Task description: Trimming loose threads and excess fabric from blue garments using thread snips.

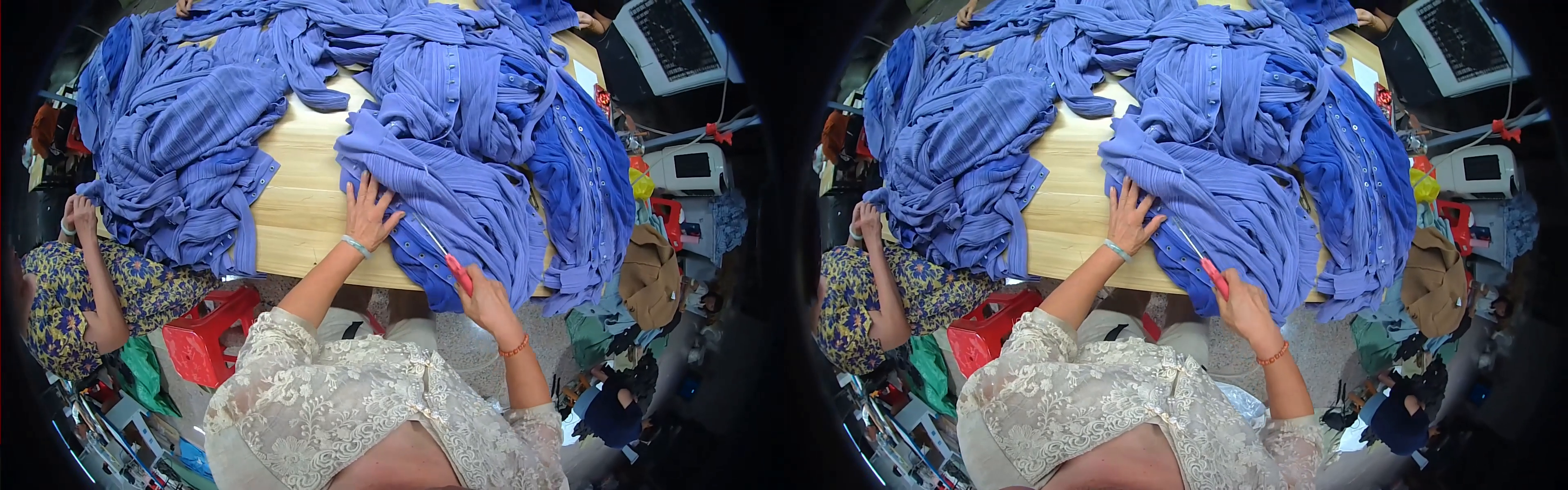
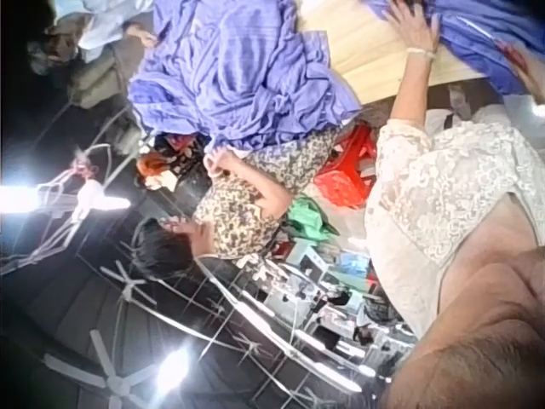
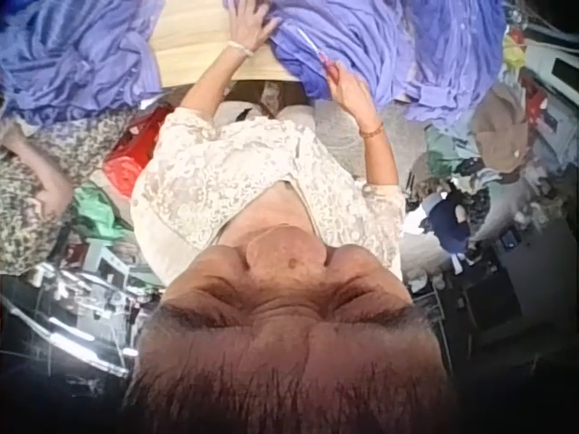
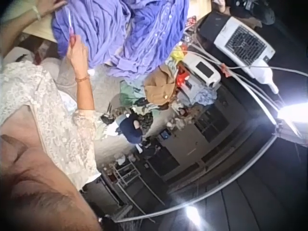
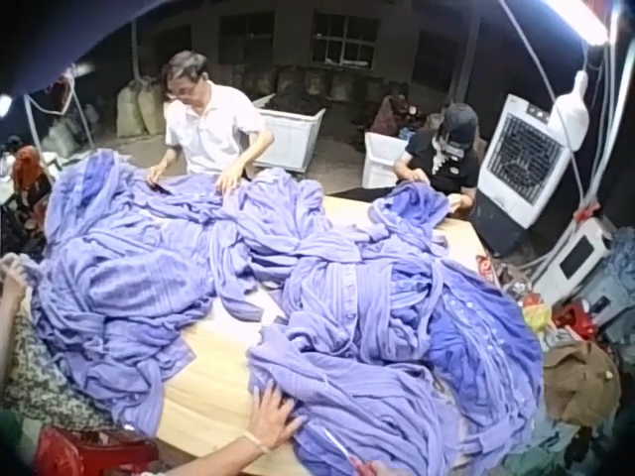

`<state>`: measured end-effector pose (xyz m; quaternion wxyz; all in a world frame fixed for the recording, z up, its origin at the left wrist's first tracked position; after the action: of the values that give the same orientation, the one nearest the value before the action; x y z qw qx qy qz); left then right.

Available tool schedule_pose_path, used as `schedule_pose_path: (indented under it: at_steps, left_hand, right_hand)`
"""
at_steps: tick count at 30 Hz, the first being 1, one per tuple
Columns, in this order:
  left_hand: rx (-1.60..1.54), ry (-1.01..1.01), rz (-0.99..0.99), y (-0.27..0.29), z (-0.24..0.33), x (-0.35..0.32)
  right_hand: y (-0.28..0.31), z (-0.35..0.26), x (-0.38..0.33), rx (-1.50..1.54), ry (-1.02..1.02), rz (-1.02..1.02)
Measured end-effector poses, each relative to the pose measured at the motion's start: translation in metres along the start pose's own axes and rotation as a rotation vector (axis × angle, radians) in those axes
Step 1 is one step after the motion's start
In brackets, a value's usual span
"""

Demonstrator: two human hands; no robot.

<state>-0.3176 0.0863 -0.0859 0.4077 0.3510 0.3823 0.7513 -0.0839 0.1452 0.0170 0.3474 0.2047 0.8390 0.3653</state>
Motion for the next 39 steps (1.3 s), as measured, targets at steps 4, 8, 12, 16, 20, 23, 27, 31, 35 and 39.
schedule_pose_path:
  at_steps: [4, 8, 12, 16, 20, 23, 27, 31, 35, 39]
  left_hand:
    - [-0.011, -0.007, 0.005, -0.005, -0.007, -0.005]
    - [-0.017, -0.021, -0.001, -0.003, -0.006, 0.0]
    - [-0.031, -0.06, 0.062, 0.005, -0.002, 0.003]
    - [-0.007, -0.045, 0.097, 0.026, 0.014, 0.012]
    - [-0.103, -0.187, 0.059, 0.028, 0.059, 0.037]
    - [-0.216, -0.231, -0.005, 0.017, 0.078, 0.063]
    - [-0.244, -0.103, 0.113, 0.004, 0.08, 0.08]
    - [-0.076, -0.12, 0.04, -0.024, 0.122, 0.023]
    - [-0.005, -0.204, -0.137, -0.045, 0.151, -0.016]
    - [-0.086, -0.27, -0.132, -0.044, 0.151, -0.005]
  right_hand:
    - [-0.006, -0.043, 0.048, -0.115, 0.072, -0.069]
    - [-0.003, -0.06, 0.073, -0.179, 0.109, -0.091]
    - [0.003, -0.038, 0.059, -0.188, 0.036, -0.155]
    - [0.014, -0.008, 0.032, -0.009, 0.047, -0.149]
    - [0.03, 0.039, -0.001, 0.12, 0.036, 0.11]
    - [0.034, 0.069, -0.029, 0.131, 0.0, 0.221]
    - [0.03, 0.083, -0.057, 0.121, -0.045, 0.128]
    - [0.031, 0.091, -0.082, 0.113, -0.114, 0.004]
    - [0.025, 0.09, -0.097, -0.007, -0.083, -0.105]
    - [0.023, 0.098, -0.11, -0.114, -0.075, -0.186]
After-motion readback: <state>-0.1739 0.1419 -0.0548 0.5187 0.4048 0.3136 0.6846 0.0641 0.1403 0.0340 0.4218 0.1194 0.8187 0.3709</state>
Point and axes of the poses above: each hand's wrist, its own x-axis towards the middle knuckle, its own y-axis out of the back of the hand, z = x × y, the point moved 9 cm from there along x, towards the middle knuckle, and after that the axes turned 2 degrees about -y, right-handed, at the moved point
